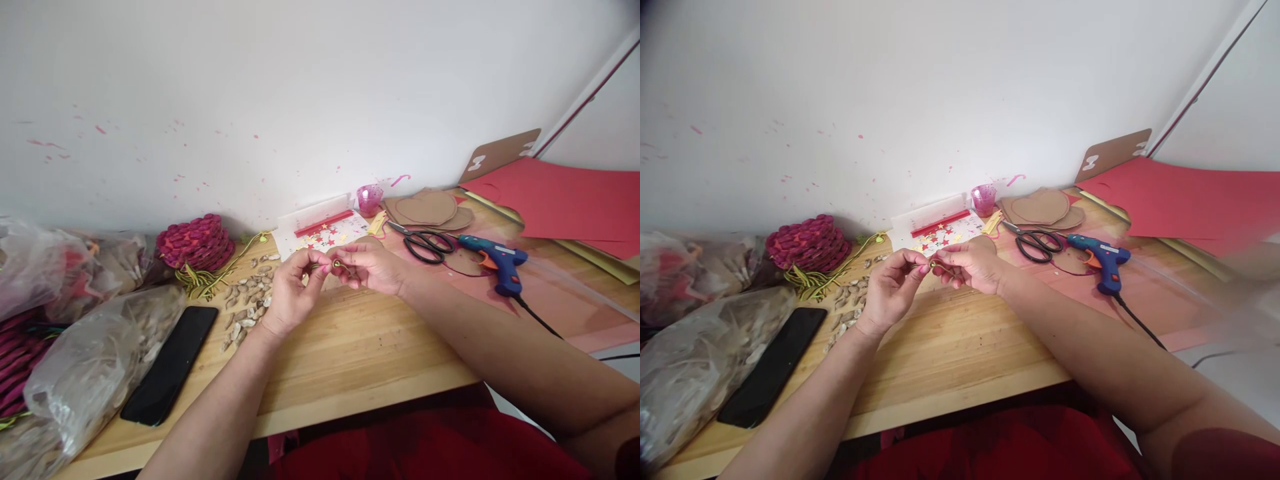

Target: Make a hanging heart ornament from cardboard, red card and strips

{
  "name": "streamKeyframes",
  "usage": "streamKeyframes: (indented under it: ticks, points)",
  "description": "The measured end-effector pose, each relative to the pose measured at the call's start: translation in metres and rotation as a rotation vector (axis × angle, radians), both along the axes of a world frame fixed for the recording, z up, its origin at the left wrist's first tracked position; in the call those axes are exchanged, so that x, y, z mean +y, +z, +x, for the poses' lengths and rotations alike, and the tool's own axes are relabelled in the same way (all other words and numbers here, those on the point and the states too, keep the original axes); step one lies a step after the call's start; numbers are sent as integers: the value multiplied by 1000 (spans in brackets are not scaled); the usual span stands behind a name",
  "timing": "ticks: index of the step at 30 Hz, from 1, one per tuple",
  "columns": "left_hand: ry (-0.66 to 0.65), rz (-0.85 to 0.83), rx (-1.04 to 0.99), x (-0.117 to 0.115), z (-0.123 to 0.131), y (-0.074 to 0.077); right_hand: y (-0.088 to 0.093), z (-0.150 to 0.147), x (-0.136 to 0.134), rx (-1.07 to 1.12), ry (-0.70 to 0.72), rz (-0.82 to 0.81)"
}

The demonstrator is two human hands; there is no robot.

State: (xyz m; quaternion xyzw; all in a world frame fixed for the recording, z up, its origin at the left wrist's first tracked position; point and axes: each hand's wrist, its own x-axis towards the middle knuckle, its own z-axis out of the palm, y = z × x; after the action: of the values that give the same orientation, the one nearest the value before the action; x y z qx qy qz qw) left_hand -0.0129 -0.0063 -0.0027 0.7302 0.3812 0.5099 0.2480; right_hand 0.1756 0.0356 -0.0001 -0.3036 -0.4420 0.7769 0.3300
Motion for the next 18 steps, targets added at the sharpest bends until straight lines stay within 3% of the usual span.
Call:
streamKeyframes:
  ticks: [6,13,18]
  points:
    - [-47,-84,-17,1,-3,3,9,5,2,-86,-10,29]
    - [-43,-162,29,2,-3,3,16,9,0,-293,-109,383]
    - [-22,-211,-26,2,-3,1,11,8,0,-254,-140,503]
